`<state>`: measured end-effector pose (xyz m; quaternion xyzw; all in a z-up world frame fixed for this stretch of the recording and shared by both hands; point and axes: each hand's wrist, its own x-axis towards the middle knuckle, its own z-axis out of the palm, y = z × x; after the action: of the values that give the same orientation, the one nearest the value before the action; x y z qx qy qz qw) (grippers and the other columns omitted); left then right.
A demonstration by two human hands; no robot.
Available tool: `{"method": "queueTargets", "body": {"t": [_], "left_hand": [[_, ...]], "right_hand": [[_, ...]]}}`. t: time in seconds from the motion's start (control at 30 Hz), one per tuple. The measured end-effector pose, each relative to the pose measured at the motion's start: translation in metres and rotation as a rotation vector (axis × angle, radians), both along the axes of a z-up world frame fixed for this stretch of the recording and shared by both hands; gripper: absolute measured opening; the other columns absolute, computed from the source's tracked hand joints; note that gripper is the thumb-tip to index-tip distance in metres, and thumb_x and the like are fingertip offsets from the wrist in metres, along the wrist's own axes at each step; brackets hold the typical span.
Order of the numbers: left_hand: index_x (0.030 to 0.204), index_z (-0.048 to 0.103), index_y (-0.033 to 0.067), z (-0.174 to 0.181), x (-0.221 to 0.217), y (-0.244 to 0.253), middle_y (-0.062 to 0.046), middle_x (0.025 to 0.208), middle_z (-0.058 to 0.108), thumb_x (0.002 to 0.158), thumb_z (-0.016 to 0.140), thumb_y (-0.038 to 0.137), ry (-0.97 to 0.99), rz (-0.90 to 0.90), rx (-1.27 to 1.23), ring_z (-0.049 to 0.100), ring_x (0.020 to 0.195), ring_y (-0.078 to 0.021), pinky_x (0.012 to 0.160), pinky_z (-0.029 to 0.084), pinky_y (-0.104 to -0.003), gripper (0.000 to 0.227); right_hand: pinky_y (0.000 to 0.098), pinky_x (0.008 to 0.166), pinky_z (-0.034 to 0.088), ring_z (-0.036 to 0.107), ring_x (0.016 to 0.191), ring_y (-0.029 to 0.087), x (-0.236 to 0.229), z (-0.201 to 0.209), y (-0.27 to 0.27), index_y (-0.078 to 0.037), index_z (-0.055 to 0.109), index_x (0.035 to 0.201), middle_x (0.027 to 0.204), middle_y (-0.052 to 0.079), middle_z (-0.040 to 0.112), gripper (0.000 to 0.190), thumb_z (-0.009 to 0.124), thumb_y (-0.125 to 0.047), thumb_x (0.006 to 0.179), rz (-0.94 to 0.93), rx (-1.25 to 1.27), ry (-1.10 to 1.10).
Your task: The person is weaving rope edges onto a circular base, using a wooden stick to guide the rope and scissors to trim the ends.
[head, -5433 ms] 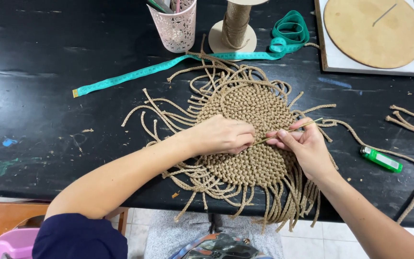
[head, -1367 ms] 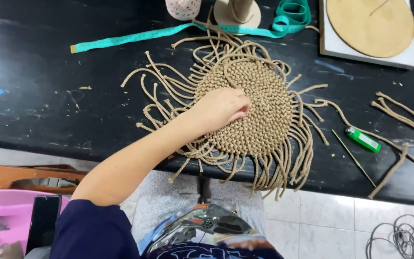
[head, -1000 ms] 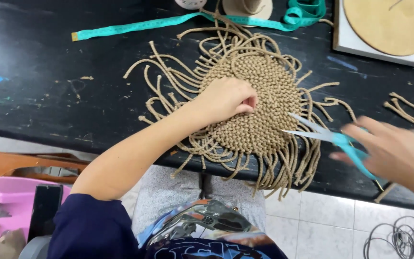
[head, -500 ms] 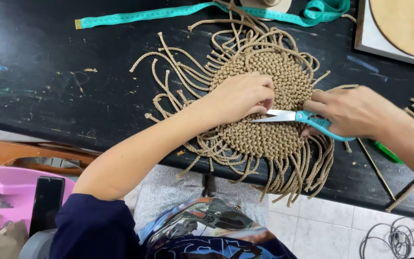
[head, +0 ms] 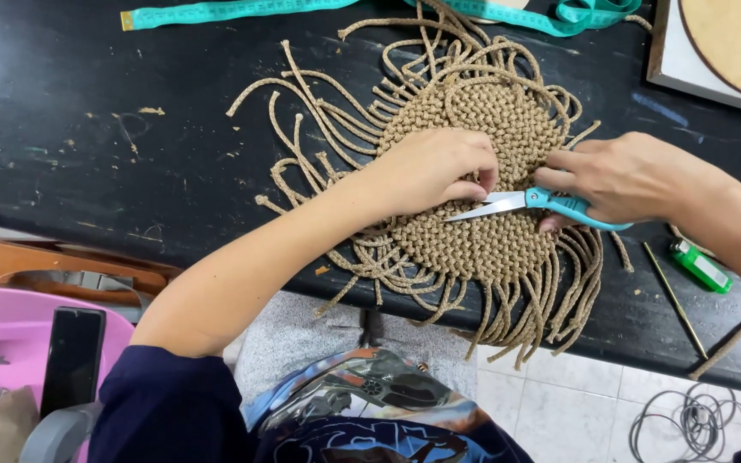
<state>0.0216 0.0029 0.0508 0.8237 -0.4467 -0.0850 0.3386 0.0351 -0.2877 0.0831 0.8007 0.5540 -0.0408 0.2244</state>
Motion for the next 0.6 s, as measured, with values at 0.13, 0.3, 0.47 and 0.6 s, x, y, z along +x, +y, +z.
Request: {"method": "queueTargets", "body": {"t": [0.13,0.3,0.47,0.6], "left_hand": [[0.094,0.071,0.0195,-0.0040,0.0000,0.0003,0.001,0.104,0.068,0.091,0.073,0.028,-0.001,0.012,-0.033,0.066,0.097,-0.0187,0.078,0.054,-0.039,0.009],[0.094,0.071,0.0204,-0.0074,0.0009,0.0027,0.002,0.103,0.068,0.092,0.071,0.029,-0.002,0.004,-0.069,0.066,0.097,-0.0187,0.077,0.053,-0.039,0.009],[0.091,0.071,0.0194,-0.0074,0.0016,0.0043,0.001,0.103,0.069,0.092,0.071,0.027,0.007,0.000,-0.103,0.066,0.097,-0.0196,0.079,0.052,-0.041,0.008],[0.090,0.070,0.0188,-0.0100,0.0022,0.0039,0.002,0.099,0.070,0.092,0.071,0.026,0.020,-0.020,-0.121,0.065,0.096,-0.0192,0.083,0.051,-0.040,0.007]], "right_hand": [[0.0344,0.045,0.046,0.065,0.066,0.019,0.0022,-0.0001,0.0025,-0.022,0.052,0.094,0.082,-0.002,0.056,0.057,0.041,-0.078,0.092,0.125,0.061,-0.052],[0.0346,0.045,0.046,0.062,0.063,0.019,0.0041,-0.0036,0.0014,-0.021,0.050,0.093,0.081,-0.001,0.054,0.057,0.041,-0.078,0.093,0.128,0.052,-0.049],[0.0346,0.045,0.047,0.061,0.059,0.019,0.0075,-0.0050,0.0011,-0.021,0.049,0.091,0.077,-0.002,0.054,0.057,0.040,-0.076,0.094,0.144,0.039,-0.029],[0.0362,0.047,0.052,0.062,0.058,0.021,0.0095,-0.0052,0.0014,-0.019,0.050,0.092,0.075,-0.001,0.055,0.055,0.040,-0.073,0.094,0.114,0.007,0.063]]}}
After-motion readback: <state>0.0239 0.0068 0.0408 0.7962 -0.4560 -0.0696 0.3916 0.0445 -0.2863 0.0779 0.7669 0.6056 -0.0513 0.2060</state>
